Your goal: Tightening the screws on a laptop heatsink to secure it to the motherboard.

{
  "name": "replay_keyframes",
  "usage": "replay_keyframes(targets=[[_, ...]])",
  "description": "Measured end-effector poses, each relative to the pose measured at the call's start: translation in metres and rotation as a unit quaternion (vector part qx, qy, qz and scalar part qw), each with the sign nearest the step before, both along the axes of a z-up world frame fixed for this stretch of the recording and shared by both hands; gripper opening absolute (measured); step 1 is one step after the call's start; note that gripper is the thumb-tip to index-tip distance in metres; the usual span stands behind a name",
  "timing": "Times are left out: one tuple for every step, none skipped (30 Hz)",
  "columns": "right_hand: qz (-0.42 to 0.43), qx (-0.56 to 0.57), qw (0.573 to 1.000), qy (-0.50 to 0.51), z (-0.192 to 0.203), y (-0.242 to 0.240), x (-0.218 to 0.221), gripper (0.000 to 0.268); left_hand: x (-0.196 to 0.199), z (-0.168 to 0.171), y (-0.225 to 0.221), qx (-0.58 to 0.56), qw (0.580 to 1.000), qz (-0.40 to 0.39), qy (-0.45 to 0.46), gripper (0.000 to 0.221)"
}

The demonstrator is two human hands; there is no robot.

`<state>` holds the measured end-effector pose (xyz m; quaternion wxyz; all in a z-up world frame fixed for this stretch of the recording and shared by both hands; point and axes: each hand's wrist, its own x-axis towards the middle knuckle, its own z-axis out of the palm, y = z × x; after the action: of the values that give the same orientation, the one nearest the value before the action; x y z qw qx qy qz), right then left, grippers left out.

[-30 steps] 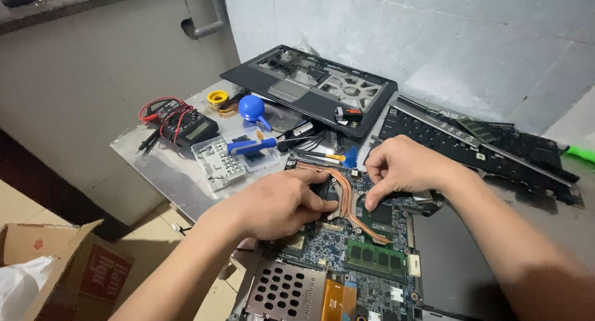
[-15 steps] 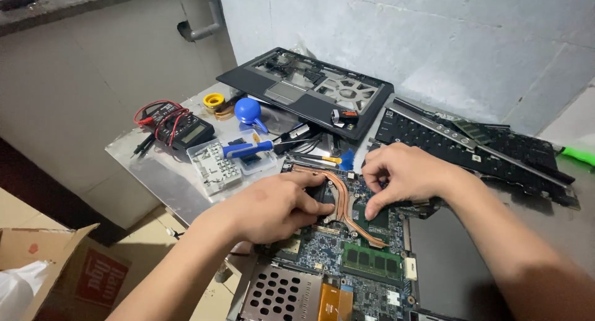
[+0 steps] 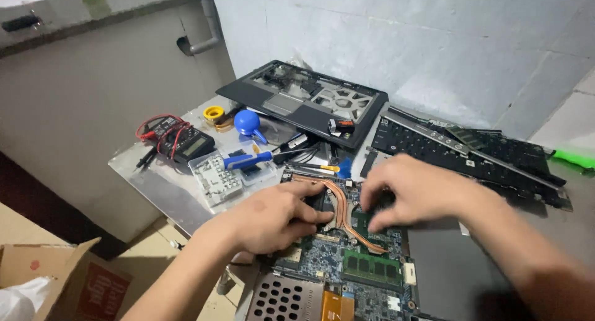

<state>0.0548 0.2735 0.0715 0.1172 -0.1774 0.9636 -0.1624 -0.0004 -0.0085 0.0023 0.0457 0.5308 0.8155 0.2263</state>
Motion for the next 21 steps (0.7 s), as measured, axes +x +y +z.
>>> replay_keyframes(targets=[[-0.001, -0.001, 1.0, 0.002, -0.002, 0.0, 0.007, 0.027, -0.001, 0.002, -0.002, -0.001, 1.0, -0.001, 0.002, 0.031], [0.009, -0.01, 1.0, 0.016, -0.005, 0.001, 0.014, 0.024, -0.001, 0.003, -0.002, -0.001, 1.0, -0.003, -0.002, 0.032], [0.019, -0.02, 0.999, 0.03, -0.007, 0.003, 0.022, 0.02, -0.001, 0.002, -0.002, -0.001, 1.0, -0.005, -0.006, 0.033], [0.018, -0.019, 0.999, 0.026, -0.018, 0.007, 0.022, 0.02, 0.001, 0.006, -0.001, -0.001, 1.0, -0.005, -0.009, 0.033], [0.027, -0.045, 0.997, 0.053, -0.029, 0.012, 0.023, 0.019, 0.003, 0.009, -0.001, -0.008, 1.0, -0.006, -0.01, 0.033], [0.035, -0.073, 0.993, 0.083, -0.038, 0.015, 0.022, 0.018, 0.004, 0.015, -0.002, -0.017, 1.0, -0.006, -0.009, 0.033], [0.035, -0.074, 0.993, 0.082, -0.042, 0.013, 0.024, 0.018, 0.004, 0.012, -0.002, -0.018, 1.0, -0.006, -0.009, 0.033], [0.023, -0.079, 0.992, 0.091, -0.045, 0.013, 0.025, 0.022, 0.003, 0.01, -0.001, -0.022, 1.0, 0.001, -0.007, 0.033], [0.01, -0.084, 0.991, 0.099, -0.048, 0.012, 0.026, 0.027, 0.002, 0.008, 0.0, -0.025, 1.0, 0.007, -0.004, 0.033], [0.011, -0.083, 0.991, 0.101, -0.05, 0.013, 0.025, 0.027, 0.0, 0.006, 0.0, -0.024, 1.0, 0.008, -0.002, 0.033], [-0.005, -0.087, 0.992, 0.097, -0.052, 0.013, 0.024, 0.034, -0.002, 0.004, 0.001, -0.023, 1.0, 0.006, -0.002, 0.033], [-0.021, -0.091, 0.992, 0.089, -0.054, 0.014, 0.023, 0.042, -0.003, 0.001, 0.001, -0.023, 1.0, 0.005, -0.006, 0.032], [-0.02, -0.09, 0.992, 0.088, -0.052, 0.012, 0.024, 0.042, -0.001, 0.002, 0.0, -0.023, 1.0, 0.006, -0.007, 0.032], [-0.026, -0.086, 0.993, 0.071, -0.049, 0.01, 0.023, 0.046, 0.0, 0.004, 0.0, -0.025, 1.0, 0.007, -0.008, 0.033], [-0.032, -0.081, 0.995, 0.055, -0.046, 0.008, 0.023, 0.051, 0.0, 0.006, 0.0, -0.028, 1.0, 0.008, -0.01, 0.033], [-0.033, -0.082, 0.995, 0.054, -0.044, 0.006, 0.024, 0.051, 0.003, 0.008, 0.001, -0.028, 1.0, 0.007, -0.011, 0.033], [-0.04, -0.074, 0.996, 0.04, -0.042, 0.004, 0.026, 0.055, 0.006, 0.01, 0.002, -0.03, 0.999, 0.009, -0.014, 0.033], [-0.048, -0.068, 0.996, 0.03, -0.039, 0.002, 0.025, 0.06, 0.006, 0.013, 0.002, -0.033, 0.999, 0.012, -0.014, 0.033], [-0.048, -0.068, 0.996, 0.031, -0.039, 0.001, 0.026, 0.06, 0.008, 0.013, 0.001, -0.034, 0.999, 0.011, -0.013, 0.033], [-0.052, -0.066, 0.996, 0.021, -0.038, 0.0, 0.026, 0.061, 0.008, 0.014, 0.001, -0.023, 1.0, 0.007, -0.014, 0.033], [-0.056, -0.063, 0.996, 0.011, -0.038, -0.001, 0.025, 0.062, 0.008, 0.014, 0.0, -0.013, 1.0, 0.002, -0.016, 0.033]])
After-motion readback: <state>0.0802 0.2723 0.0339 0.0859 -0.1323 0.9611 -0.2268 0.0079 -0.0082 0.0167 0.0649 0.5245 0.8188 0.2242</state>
